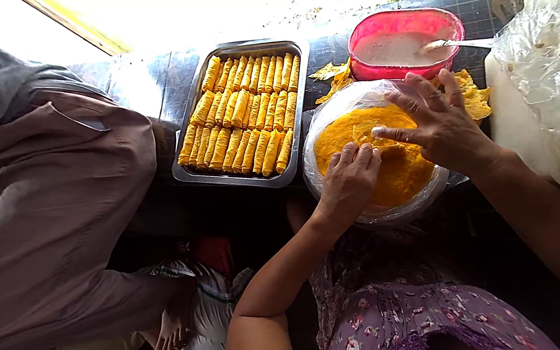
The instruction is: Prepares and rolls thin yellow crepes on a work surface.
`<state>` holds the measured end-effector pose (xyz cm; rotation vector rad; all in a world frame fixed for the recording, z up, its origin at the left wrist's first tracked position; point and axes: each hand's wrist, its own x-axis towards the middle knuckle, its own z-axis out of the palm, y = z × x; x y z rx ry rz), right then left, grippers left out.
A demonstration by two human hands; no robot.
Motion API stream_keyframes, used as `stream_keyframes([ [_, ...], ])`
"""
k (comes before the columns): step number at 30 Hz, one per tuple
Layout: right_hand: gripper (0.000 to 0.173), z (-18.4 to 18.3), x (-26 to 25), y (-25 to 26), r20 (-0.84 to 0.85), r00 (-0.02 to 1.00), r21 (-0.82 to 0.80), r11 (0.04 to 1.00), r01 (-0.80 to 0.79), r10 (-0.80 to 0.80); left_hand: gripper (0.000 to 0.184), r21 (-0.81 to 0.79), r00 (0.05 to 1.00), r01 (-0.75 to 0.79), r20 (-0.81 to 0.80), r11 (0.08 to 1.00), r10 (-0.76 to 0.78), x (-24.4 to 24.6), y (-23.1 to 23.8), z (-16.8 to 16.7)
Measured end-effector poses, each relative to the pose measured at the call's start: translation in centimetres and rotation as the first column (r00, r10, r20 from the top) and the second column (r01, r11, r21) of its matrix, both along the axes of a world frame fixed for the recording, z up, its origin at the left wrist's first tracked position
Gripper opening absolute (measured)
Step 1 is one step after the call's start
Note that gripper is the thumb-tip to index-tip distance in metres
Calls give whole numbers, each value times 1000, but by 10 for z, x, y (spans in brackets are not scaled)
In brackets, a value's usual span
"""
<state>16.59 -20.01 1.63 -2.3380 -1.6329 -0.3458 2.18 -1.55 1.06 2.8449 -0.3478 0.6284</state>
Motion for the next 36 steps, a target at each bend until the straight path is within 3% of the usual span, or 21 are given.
stream_keyframes([
  [3,69,-4,4,1,-10,999,-52,998,-33,32,28,-26,1000,23,-5,999,-24,2,3,-2],
  [8,69,10,9,15,-33,995,-85,993,86,-89,25,-35,997,70,-19,997,-71,7,8,-4],
  [11,70,14,5,28,-101,994,-73,997,28,-35,23,-44,996,94,-7,995,-94,10,9,-5],
  [15,73,14,6,32,-131,991,-171,985,6,-28,23,-39,993,111,-22,993,-112,11,11,-4],
  [21,51,25,10,27,-129,985,-126,987,102,-118,23,-23,993,109,-52,994,-110,12,11,-1],
  [25,64,22,4,43,-171,982,-158,986,54,-81,23,-27,992,110,-55,994,-112,12,10,0],
  [27,62,21,6,45,-179,979,-183,981,64,-97,23,-23,991,113,-65,993,-114,12,10,1],
  [30,52,26,8,34,-176,975,-104,987,119,-136,23,-16,992,105,-71,994,-106,12,10,2],
  [32,49,21,4,22,-211,970,59,989,137,-122,23,-12,992,107,-67,994,-107,12,10,1],
  [34,47,12,-4,15,-365,928,224,961,160,-69,23,-19,991,115,-65,993,-116,14,11,1],
  [36,45,-1,-10,12,-519,853,248,946,211,-55,23,-22,991,116,-66,993,-117,14,11,1],
])
